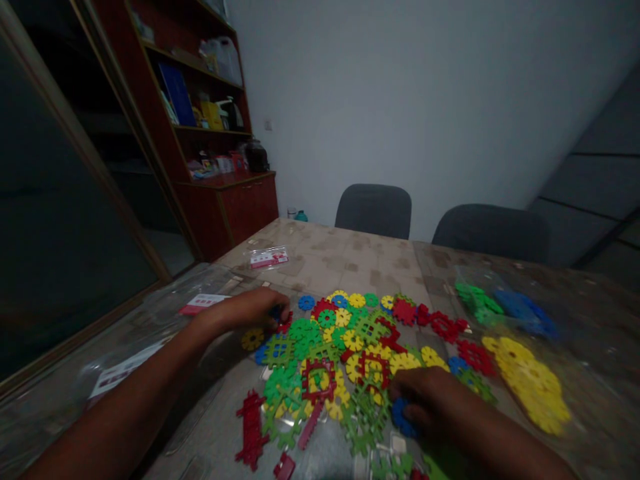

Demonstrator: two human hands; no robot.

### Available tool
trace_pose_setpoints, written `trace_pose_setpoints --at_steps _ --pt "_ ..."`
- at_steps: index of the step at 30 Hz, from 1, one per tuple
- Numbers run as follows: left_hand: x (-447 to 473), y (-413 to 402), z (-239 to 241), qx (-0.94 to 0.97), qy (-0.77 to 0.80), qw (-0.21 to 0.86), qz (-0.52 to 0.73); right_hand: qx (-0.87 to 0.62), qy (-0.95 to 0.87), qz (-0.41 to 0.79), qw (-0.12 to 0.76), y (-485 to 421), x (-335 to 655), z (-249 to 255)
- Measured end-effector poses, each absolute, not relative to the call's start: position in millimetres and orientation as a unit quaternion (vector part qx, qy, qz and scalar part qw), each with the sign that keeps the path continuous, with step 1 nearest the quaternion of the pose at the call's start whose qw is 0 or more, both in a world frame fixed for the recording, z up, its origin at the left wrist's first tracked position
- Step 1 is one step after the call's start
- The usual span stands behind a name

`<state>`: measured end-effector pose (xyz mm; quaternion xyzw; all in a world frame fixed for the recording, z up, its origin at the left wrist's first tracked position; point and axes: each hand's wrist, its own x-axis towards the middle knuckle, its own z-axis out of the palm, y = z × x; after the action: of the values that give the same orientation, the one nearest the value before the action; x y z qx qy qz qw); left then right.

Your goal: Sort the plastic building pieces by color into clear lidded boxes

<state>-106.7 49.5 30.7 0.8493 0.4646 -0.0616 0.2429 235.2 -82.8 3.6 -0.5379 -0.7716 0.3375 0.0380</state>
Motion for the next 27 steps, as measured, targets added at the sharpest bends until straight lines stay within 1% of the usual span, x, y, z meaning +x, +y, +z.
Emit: trace_pose_setpoints --at_steps 4,8,13,17,21,27 --pt "-104.6 40.9 29.0 0.844 0.460 0.252 -0.111 -0.529 -0.773 0.342 0.075 -82.8 237.2 -4.0" --pt "-98.1 35.6 24.1 0.842 0.462 0.243 -0.134 -0.528 -0.772 0.341 0.095 -83.9 240.0 -9.5" --pt "-85.4 31.5 23.0 0.851 0.455 0.230 -0.125 -0.526 -0.767 0.356 0.099 -83.2 242.2 -17.3" --pt "-82.9 29.7 30.8 0.858 0.454 0.215 -0.107 -0.523 -0.763 0.358 0.123 -82.1 242.0 -19.9" --pt "-92.2 28.7 36.5 0.847 0.476 0.198 -0.133 -0.518 -0.773 0.349 0.114 -81.7 242.1 -22.0" --pt "-91.3 25.6 28.3 0.833 0.499 0.180 -0.160 -0.524 -0.765 0.361 0.101 -81.8 243.7 -23.6"
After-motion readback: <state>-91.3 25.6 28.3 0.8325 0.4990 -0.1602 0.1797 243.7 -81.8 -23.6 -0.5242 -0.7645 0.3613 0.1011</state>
